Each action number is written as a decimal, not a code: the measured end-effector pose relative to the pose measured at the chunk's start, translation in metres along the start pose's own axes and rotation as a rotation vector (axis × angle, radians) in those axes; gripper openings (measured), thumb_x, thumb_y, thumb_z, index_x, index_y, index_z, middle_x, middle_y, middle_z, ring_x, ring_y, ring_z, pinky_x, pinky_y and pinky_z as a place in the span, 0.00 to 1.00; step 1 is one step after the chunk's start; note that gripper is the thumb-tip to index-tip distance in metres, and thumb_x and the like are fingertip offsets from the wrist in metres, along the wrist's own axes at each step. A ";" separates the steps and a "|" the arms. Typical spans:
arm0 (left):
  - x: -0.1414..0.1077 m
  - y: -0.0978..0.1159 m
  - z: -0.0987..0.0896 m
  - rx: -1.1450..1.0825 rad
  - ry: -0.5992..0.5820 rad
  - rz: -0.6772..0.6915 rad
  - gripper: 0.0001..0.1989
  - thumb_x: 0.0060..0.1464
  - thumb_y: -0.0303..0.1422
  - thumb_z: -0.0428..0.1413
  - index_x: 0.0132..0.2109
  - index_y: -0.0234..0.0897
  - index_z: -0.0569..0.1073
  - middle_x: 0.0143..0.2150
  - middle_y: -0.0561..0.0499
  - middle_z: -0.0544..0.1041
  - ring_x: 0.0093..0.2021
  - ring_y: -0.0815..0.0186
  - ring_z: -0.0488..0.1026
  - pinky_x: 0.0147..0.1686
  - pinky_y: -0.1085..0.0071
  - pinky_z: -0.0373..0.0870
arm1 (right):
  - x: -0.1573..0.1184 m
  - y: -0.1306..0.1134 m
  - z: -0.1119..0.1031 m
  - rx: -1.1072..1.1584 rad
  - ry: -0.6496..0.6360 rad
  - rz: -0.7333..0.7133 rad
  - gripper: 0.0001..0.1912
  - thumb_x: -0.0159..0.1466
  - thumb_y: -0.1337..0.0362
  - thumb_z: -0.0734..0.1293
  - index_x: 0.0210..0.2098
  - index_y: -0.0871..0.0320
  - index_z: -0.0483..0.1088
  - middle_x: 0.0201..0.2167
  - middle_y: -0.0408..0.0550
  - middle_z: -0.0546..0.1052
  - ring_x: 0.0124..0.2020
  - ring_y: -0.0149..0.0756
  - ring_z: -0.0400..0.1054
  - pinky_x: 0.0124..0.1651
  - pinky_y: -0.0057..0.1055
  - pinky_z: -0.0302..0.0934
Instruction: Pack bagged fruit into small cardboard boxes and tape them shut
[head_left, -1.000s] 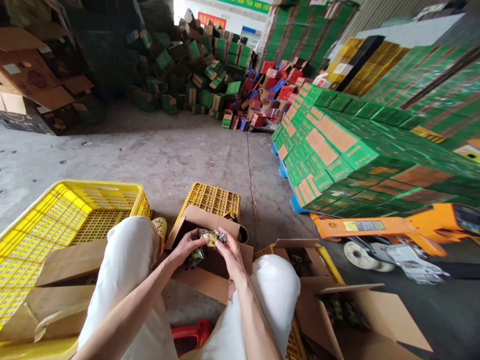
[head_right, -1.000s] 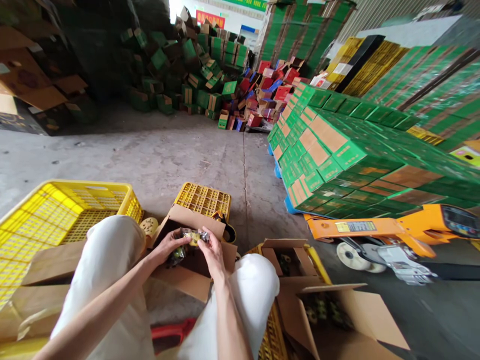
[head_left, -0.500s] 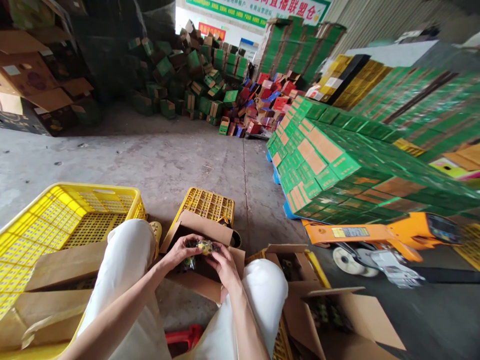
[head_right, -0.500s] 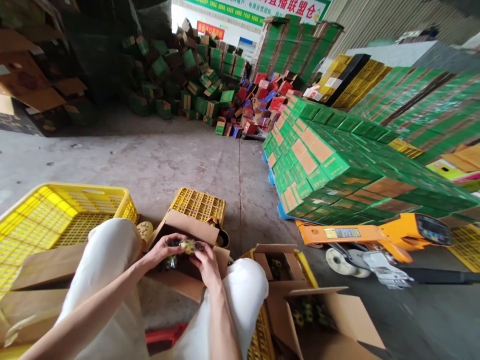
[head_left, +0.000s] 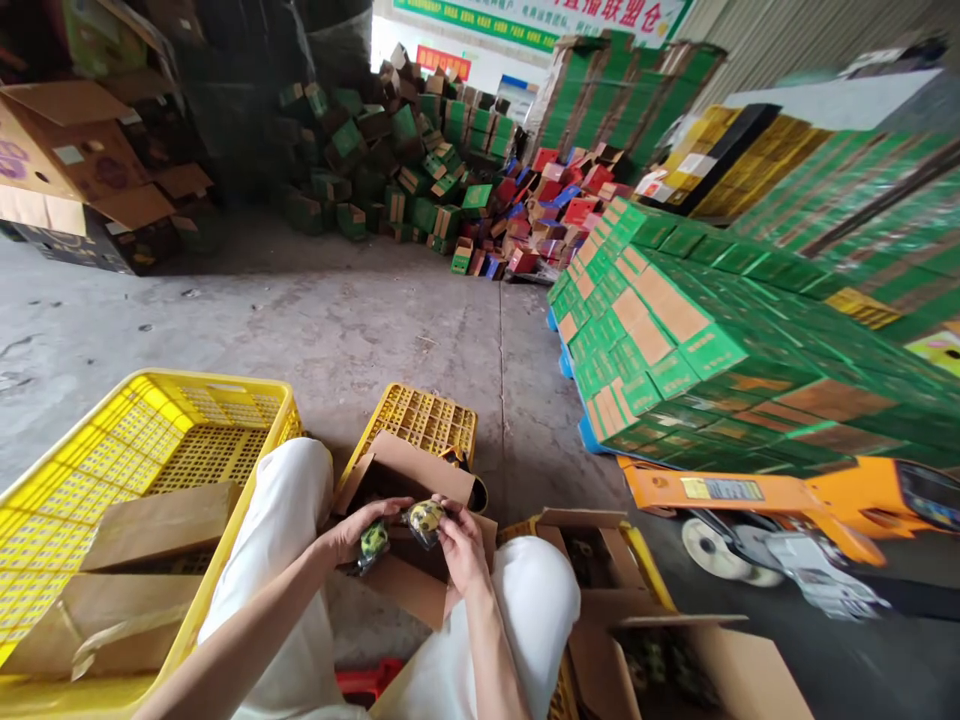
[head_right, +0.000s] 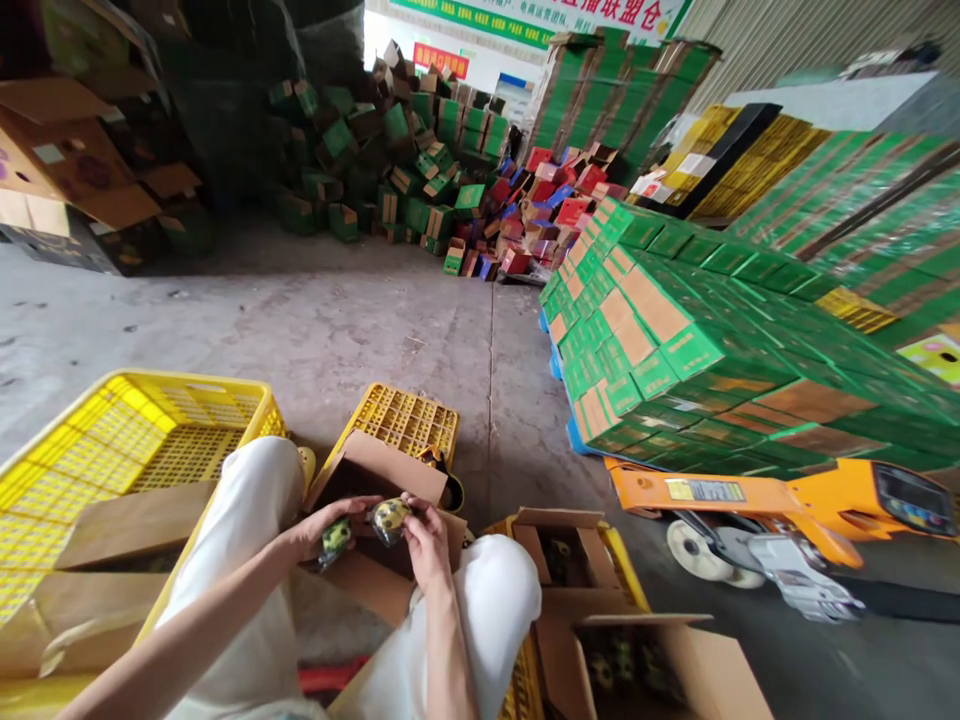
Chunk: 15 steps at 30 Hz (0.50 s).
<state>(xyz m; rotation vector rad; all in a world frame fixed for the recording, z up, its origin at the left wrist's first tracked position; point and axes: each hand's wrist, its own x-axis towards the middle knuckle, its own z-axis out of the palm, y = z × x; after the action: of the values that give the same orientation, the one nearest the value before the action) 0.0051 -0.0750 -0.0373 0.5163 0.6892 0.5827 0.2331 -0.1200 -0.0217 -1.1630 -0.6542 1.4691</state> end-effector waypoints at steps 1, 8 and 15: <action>0.001 0.000 0.001 0.014 -0.016 -0.027 0.31 0.55 0.52 0.70 0.59 0.38 0.85 0.57 0.36 0.85 0.47 0.54 0.85 0.27 0.75 0.67 | 0.002 0.000 -0.001 -0.012 0.006 -0.016 0.17 0.54 0.52 0.82 0.43 0.44 0.83 0.59 0.49 0.84 0.65 0.55 0.75 0.70 0.53 0.67; 0.011 -0.014 0.024 0.158 0.166 0.169 0.28 0.45 0.46 0.79 0.49 0.34 0.88 0.41 0.43 0.88 0.40 0.57 0.83 0.42 0.69 0.73 | 0.010 0.006 -0.003 -0.019 -0.052 -0.062 0.25 0.58 0.55 0.76 0.55 0.46 0.82 0.63 0.49 0.82 0.71 0.55 0.69 0.76 0.54 0.60; 0.017 -0.031 0.033 0.182 0.269 0.258 0.35 0.40 0.42 0.81 0.56 0.37 0.85 0.42 0.46 0.86 0.38 0.60 0.81 0.44 0.67 0.74 | 0.003 0.006 -0.020 -0.232 0.000 -0.022 0.38 0.60 0.51 0.81 0.69 0.38 0.74 0.72 0.42 0.75 0.77 0.50 0.62 0.80 0.51 0.55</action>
<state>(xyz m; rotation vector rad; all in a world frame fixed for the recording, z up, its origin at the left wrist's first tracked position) 0.0490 -0.0945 -0.0421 0.7104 0.9443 0.8465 0.2492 -0.1228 -0.0350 -1.3286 -0.8514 1.4013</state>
